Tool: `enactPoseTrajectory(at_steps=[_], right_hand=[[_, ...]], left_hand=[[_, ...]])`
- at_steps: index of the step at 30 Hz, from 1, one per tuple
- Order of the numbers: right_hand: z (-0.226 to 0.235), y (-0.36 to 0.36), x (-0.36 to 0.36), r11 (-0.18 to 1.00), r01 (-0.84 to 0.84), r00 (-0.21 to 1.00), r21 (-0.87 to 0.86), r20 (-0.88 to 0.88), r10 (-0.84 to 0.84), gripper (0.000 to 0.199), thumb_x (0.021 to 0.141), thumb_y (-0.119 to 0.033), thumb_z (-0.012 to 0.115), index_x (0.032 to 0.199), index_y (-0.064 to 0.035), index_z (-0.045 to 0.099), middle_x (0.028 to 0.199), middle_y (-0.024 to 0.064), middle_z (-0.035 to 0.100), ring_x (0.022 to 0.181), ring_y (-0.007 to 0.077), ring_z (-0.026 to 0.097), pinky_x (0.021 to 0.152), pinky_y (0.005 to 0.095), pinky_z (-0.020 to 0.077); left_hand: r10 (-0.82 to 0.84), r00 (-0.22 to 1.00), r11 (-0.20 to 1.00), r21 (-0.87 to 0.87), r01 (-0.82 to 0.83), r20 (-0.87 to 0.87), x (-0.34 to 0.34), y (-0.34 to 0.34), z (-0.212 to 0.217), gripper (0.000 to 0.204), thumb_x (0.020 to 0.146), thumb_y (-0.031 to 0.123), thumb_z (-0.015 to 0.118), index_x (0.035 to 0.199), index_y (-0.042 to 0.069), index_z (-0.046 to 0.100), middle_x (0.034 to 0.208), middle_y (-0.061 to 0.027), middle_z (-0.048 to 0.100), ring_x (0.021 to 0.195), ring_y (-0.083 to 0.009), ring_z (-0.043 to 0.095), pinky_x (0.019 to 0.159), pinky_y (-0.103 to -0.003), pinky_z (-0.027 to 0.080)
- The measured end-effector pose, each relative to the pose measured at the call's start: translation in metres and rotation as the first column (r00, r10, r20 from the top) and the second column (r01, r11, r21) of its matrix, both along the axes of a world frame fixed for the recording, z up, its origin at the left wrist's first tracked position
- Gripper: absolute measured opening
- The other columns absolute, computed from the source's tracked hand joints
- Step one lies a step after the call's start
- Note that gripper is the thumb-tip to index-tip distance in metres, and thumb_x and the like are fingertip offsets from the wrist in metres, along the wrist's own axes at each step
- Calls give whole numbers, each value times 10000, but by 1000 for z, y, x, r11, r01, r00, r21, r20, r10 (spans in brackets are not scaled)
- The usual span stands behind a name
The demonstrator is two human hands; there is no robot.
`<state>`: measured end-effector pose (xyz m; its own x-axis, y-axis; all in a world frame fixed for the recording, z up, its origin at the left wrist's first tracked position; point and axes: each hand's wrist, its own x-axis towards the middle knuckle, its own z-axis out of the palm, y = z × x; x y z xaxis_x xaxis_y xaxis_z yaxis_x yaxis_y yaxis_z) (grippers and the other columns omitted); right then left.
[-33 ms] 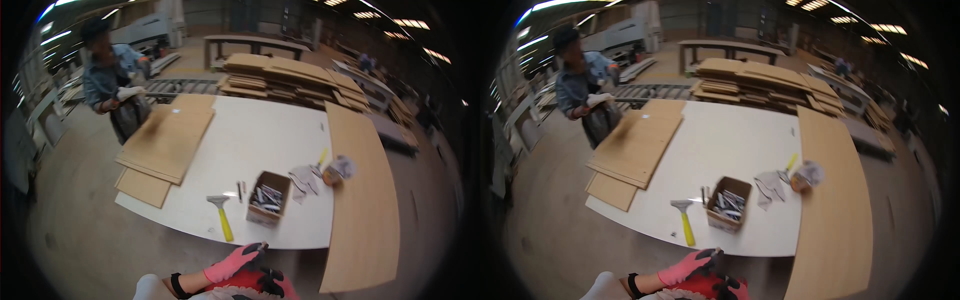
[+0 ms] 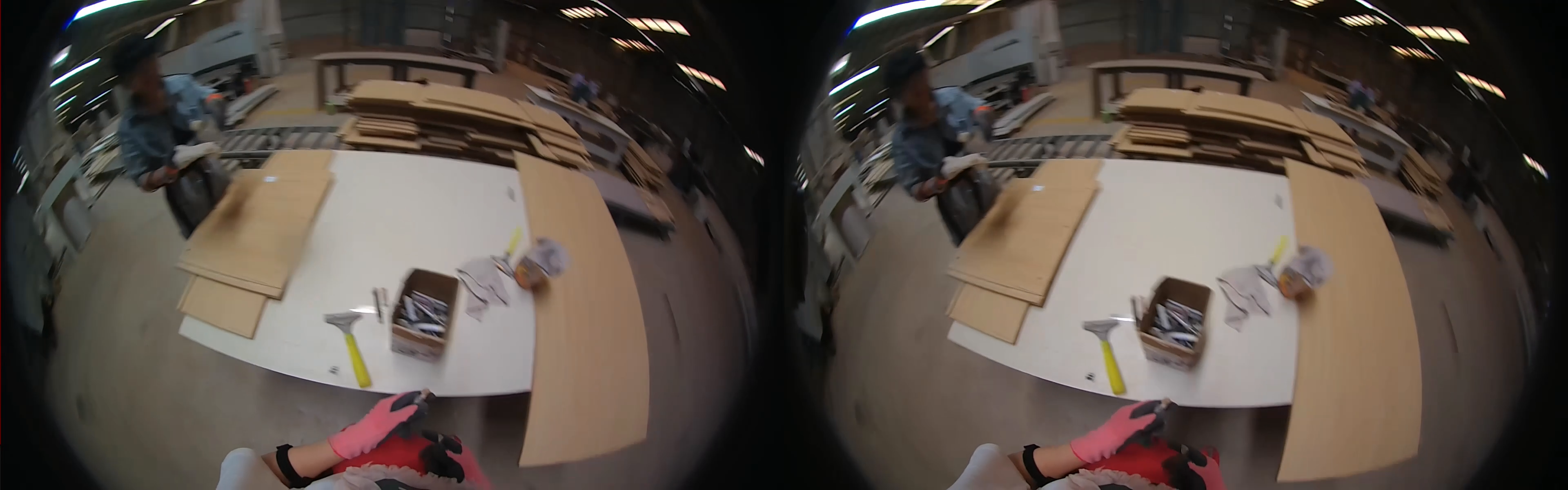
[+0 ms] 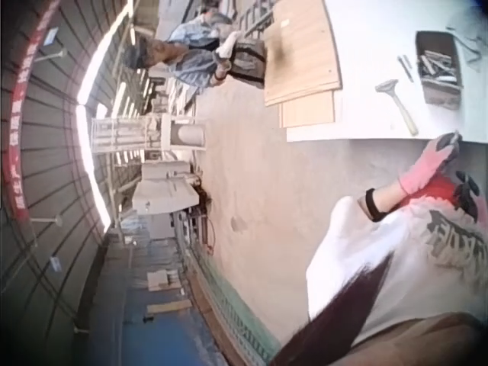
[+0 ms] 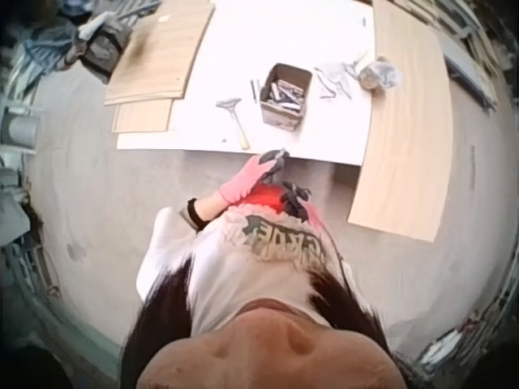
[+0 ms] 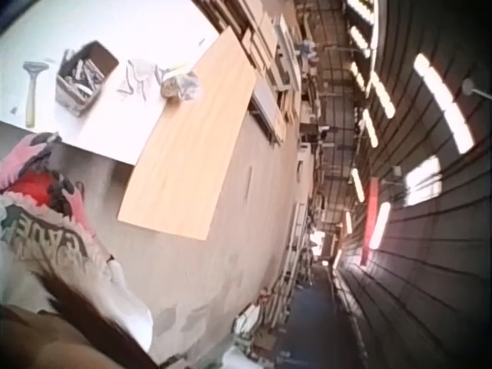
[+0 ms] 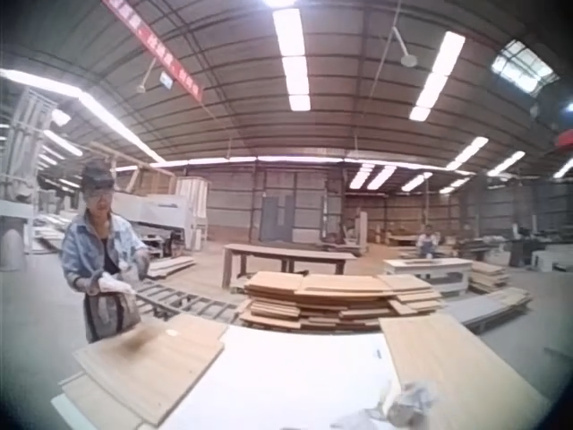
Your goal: Wiping a wooden panel, moving it, selecting small metal bracket accessories from a box, and prepping the panel pieces.
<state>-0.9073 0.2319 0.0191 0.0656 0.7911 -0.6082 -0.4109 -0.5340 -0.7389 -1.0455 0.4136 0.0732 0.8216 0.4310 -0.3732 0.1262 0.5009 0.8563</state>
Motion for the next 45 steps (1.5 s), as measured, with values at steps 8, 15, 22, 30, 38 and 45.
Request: enactPoseTrajectory(at_steps=[8,15,22,30,38,45], right_hand=[[-96,-165,-8,932,287,931,221,166,-326,409,882,-200,520,1245,-20,459,1093,127,593,964,277,586,900,362,423],[32,-225,-1,846,501,727,185,440,-527,390,829,-104,520,1207,-12,496,1046,157,614,919,258,604,837,317,451],[42,-267,-3,890,393,470,229,782,-409,373,788,-136,566,1143,-27,525,970,164,612,831,345,578,779,345,470],[82,-276,21,955,100,234,278,927,-294,358,755,-146,609,1075,-6,529,897,124,594,720,277,586,614,344,475],[102,-288,31,980,44,106,195,974,-199,323,757,-152,607,1048,-37,526,811,72,544,671,220,568,551,329,441],[109,-284,29,983,75,-7,171,985,-171,294,707,-104,620,987,-48,551,808,68,558,651,238,570,525,329,456]], left_hand=[[-263,959,909,305,283,-107,69,-101,-8,344,857,120,552,1182,14,518,881,-4,591,719,-62,494,635,-209,417],[-559,798,777,192,599,-226,100,-207,-8,303,863,99,525,1153,10,512,843,-14,561,719,-73,492,667,-220,424],[-616,779,714,335,615,-119,102,-245,-2,333,830,57,522,1159,13,511,1008,-72,552,777,-105,513,716,-235,431],[-640,768,580,640,505,-27,107,-261,17,393,767,-5,506,1160,7,518,1032,-99,512,785,-168,519,704,-250,426],[-697,709,687,388,614,112,118,-274,23,447,807,20,464,1253,-4,463,1044,-93,532,790,-150,498,723,-251,420],[-678,734,699,349,624,44,119,-280,20,474,752,70,560,1212,-20,494,917,-83,593,751,-173,535,709,-256,433]])
